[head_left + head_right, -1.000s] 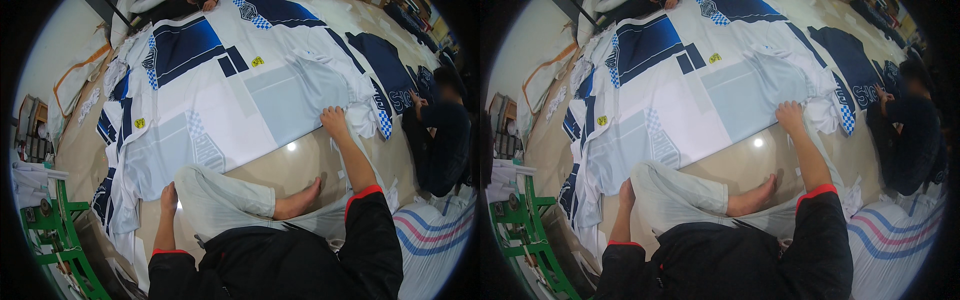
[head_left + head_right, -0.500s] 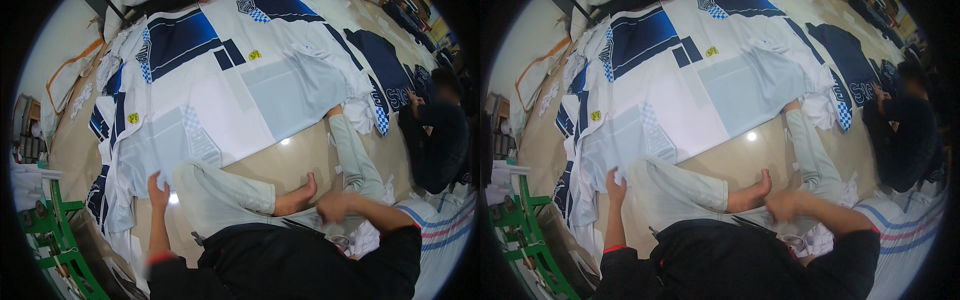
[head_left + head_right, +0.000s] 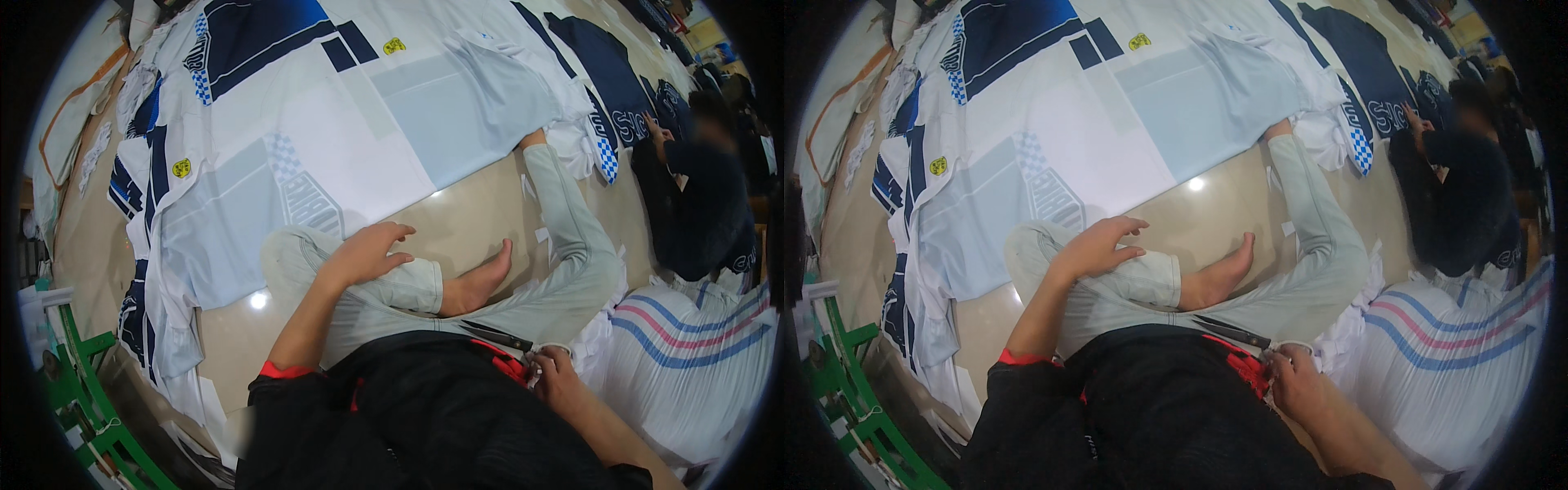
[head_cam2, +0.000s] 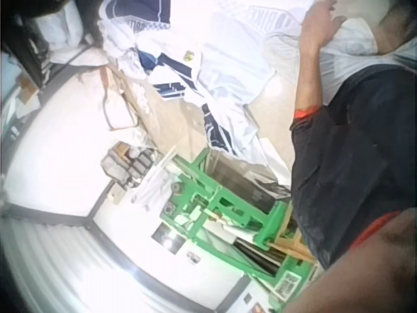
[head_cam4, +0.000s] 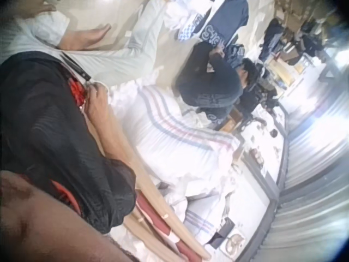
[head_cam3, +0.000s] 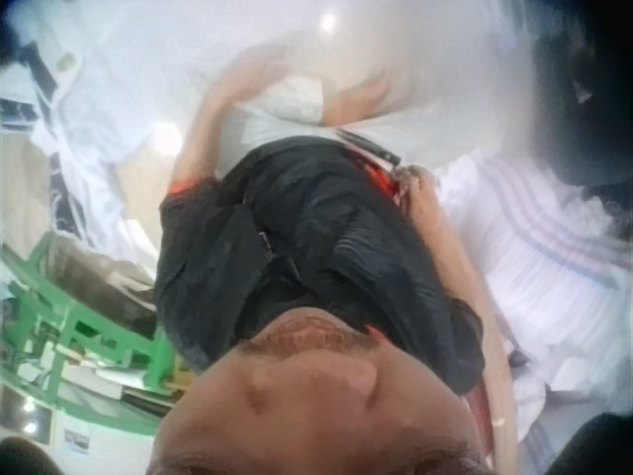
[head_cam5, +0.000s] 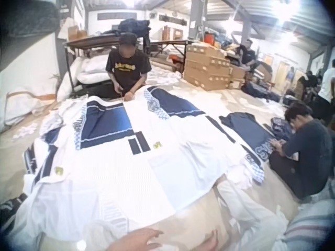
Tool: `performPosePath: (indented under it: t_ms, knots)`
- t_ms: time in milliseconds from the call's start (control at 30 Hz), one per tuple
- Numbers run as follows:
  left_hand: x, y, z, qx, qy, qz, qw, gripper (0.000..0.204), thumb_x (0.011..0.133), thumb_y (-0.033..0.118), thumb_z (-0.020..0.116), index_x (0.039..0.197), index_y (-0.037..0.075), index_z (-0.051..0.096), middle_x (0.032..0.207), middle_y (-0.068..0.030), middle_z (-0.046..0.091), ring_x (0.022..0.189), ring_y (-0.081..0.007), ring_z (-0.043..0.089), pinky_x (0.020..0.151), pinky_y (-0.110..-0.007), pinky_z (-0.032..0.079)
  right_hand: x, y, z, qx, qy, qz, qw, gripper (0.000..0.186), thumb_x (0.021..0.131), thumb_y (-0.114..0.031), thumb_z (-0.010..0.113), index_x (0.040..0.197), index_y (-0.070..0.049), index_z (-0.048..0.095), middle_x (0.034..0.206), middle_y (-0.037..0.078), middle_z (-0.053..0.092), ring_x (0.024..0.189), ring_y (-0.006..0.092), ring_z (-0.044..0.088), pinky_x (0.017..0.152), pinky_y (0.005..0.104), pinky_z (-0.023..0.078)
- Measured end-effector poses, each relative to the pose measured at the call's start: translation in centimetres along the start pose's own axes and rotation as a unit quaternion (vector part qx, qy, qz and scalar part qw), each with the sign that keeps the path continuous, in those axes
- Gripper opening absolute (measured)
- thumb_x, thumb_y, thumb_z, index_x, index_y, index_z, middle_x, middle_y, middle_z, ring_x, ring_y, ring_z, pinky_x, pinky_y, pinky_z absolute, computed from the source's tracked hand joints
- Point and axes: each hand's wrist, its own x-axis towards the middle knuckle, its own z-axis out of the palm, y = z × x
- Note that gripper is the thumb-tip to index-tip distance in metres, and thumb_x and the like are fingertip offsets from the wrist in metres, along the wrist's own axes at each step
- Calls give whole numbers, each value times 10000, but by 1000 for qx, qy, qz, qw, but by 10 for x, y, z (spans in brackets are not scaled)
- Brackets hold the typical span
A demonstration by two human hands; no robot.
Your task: The person cuts a large piece of white and blue patterned fabric using shears while sitting on the floor. They repeatedly lift and reposition the fabric to follow cut lines and separate sections.
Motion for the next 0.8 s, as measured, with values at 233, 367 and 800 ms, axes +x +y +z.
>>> performPosePath:
  t_ms: [233,367,800]
  knots:
    - [33,-20,-8,120,-70,-104,985,545,914,385,697,1297,2,647,1275,-202,677,1199,-368,627,1035,-439,494,23,13,-41,175,-142,170,959,642,842,-55,724,1447,-27,513,1124,182,695,1059,360,701,849,429,580]
    - [50,-21,-3,196,-77,-136,968,510,928,395,701,1256,6,660,1259,-192,656,1212,-359,613,1014,-481,503,84,35,-53,475,-193,217,831,692,919,-163,753,1531,-61,447,1109,121,694,893,213,717,781,344,577]
    - [89,-29,66,257,-10,-139,956,994,831,395,798,1592,18,281,1496,-258,355,1329,-428,404,1065,-514,457,281,56,59,586,-168,206,765,645,1001,-348,701,1563,-152,452,864,-3,584,640,94,542,563,247,463]
